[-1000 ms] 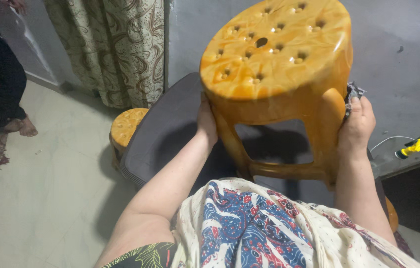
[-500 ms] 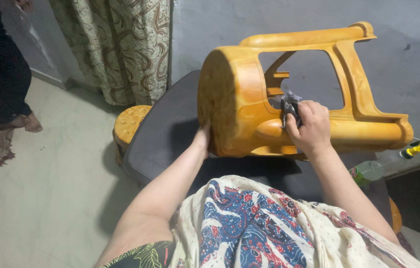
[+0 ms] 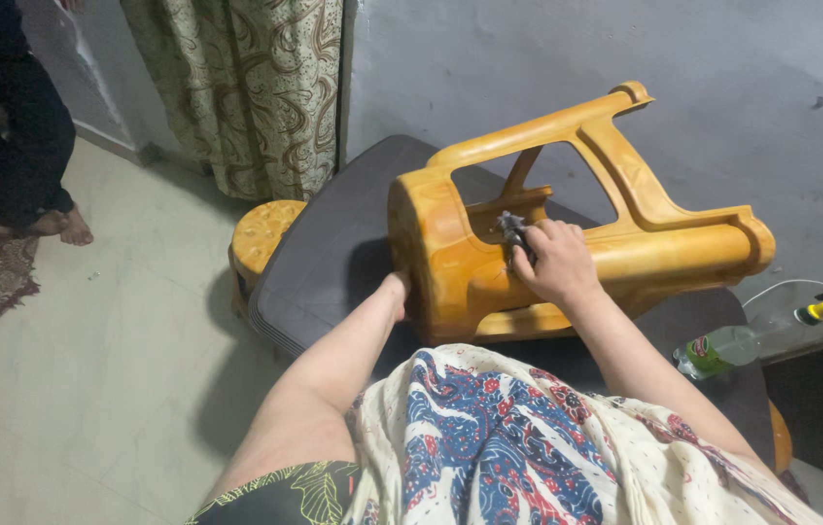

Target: The person sprays a yellow plastic stool with a cleaning solution from a bottle and wipes the top and all sides of the stool with a cloth.

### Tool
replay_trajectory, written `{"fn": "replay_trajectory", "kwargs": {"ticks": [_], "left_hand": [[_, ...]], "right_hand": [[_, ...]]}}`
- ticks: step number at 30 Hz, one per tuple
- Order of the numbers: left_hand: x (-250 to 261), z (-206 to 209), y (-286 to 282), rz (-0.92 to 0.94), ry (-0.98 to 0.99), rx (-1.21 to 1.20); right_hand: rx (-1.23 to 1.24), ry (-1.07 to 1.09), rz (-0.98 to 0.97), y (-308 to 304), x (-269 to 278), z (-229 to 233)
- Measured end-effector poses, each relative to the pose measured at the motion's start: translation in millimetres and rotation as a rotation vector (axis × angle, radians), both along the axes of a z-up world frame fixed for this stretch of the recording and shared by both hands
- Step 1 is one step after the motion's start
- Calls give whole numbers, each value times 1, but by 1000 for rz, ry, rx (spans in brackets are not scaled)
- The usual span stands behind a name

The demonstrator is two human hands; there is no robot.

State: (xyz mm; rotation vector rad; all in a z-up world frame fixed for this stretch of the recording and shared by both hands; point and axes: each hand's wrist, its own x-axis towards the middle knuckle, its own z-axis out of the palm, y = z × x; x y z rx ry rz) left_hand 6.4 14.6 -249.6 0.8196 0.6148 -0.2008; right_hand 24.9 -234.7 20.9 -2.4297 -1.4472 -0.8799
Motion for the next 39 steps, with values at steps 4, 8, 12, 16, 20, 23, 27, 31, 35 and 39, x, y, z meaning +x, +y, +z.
{"fn": "replay_trajectory", "kwargs": {"ticks": [4,8,12,16,20,23,27,31,35,39], "left_hand": [[-2,4,6,57,-32,28],[3,37,14,265,-46,197],[5,115,16,547,-82,746],[11,197,16,518,-179,1387],[31,242,-2,104,-101,1705],[49,247,-15,-201,42,1705],[71,239,-24,-149,85,1798],[64,231,-15,-69,16,1807],[51,233,-22,-73,-11,1835],[50,234,-21,-53,-33,1840]], "right_hand": [[16,11,-7,0,0,-2],[13,17,-22,-1,1,-2],[45,23,-14,-2,9,-4],[117,65,33,-3,9,-4],[300,49,155,-6,-2,8],[277,141,311,3,-26,13],[83,116,401,26,-53,3],[14,57,310,17,-40,-10],[142,59,154,-26,-2,-13],[271,11,-64,-99,50,-9]]}}
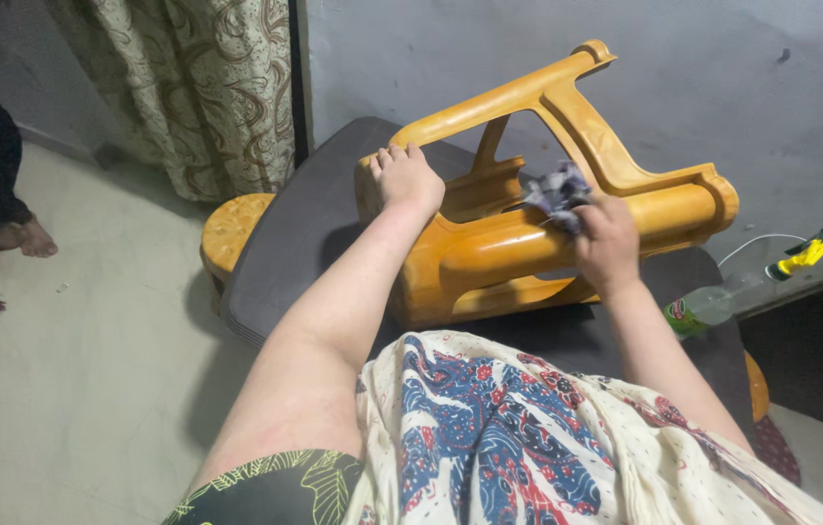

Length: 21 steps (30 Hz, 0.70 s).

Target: The person sprays a yellow plastic stool with a cleaning solution from a bottle and wipes the top and all sides of the stool with a cloth.

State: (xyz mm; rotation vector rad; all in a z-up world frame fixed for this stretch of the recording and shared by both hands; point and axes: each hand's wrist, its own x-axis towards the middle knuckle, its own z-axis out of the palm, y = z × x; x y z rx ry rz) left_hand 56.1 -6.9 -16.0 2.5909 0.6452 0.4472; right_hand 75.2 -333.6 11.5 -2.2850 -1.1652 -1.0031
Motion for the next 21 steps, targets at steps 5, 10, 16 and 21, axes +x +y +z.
{"fn": "replay_trajectory", "kwargs": {"ticks": [5,10,16,21], "left_hand": [[-4,9,1,-1,8,-32],[-3,14,-1,1,60,-30],[8,13,4,21,62,-14],[8,16,9,20,76,-6]], "right_hand": [[80,-106,-250,-93,78,4],[156,-143,-241,-119,98,-6],[124,-159,-168,-3,32,-22],[-31,-48,92,89,-56,-21]]}}
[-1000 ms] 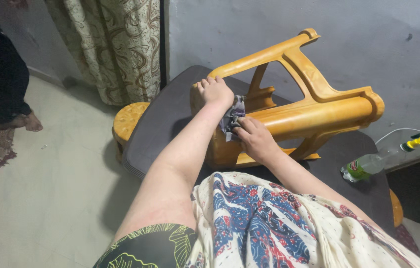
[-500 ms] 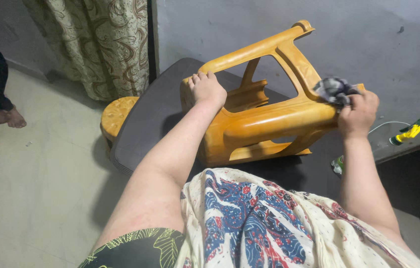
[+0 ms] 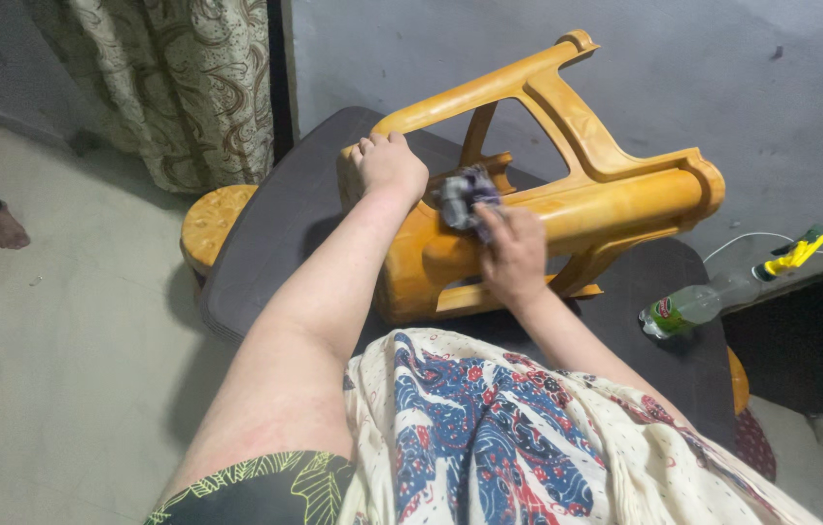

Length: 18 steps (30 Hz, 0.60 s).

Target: The person sprays a yellow plastic stool with a cleaning solution from a bottle and wipes the top and all sides of the stool with a cloth.

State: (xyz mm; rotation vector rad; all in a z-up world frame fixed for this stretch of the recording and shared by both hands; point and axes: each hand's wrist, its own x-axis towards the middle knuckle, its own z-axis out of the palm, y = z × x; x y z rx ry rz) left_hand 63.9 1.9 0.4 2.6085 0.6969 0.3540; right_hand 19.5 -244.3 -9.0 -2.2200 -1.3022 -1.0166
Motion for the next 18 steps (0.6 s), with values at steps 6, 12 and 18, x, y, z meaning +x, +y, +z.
{"fn": "replay_trajectory", "kwargs": {"ticks": [6,12,18], "left_hand": [[3,5,6,5,-28,-53],[8,5,10,-12,-16,-22],[10,4,6,-17,-8,-17]], "right_hand": [[-112,-306,199,20,-19,-25],[-135,-463,31,-58,73,-82],[39,-276,-191,-158,138,-45]]}}
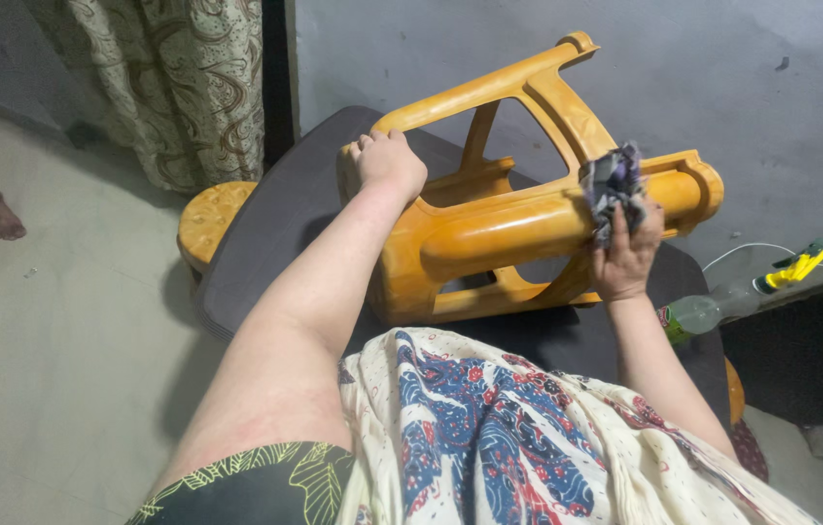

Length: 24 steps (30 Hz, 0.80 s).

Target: The person sprays a yellow plastic stool with a cleaning solution from a bottle and wipes the top and all sides of the stool with a cloth.

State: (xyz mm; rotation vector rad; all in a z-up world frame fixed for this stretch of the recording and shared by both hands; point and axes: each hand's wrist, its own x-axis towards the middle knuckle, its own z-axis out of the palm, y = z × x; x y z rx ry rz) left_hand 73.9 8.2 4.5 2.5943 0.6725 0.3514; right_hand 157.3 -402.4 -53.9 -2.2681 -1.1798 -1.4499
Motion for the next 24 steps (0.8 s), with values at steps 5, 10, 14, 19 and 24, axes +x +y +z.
{"fn": "replay_trajectory", "kwargs": {"ticks": [5,10,14,19,24], "left_hand": [[0,-5,-3,-5,-10,22],[1,-6,-4,8,-29,3],[2,-6,-4,16,-36,5],[-6,0,-6,3,-20,-4],[-13,1,-4,-5,-34,-19]], "right_hand": [[183,146,-46,-10,10,46],[243,259,-172,31,-1,48],[99,222,-44,98,-58,42],[-201,280,212,176,-149,56],[-266,290,353,192,-163,72]]}}
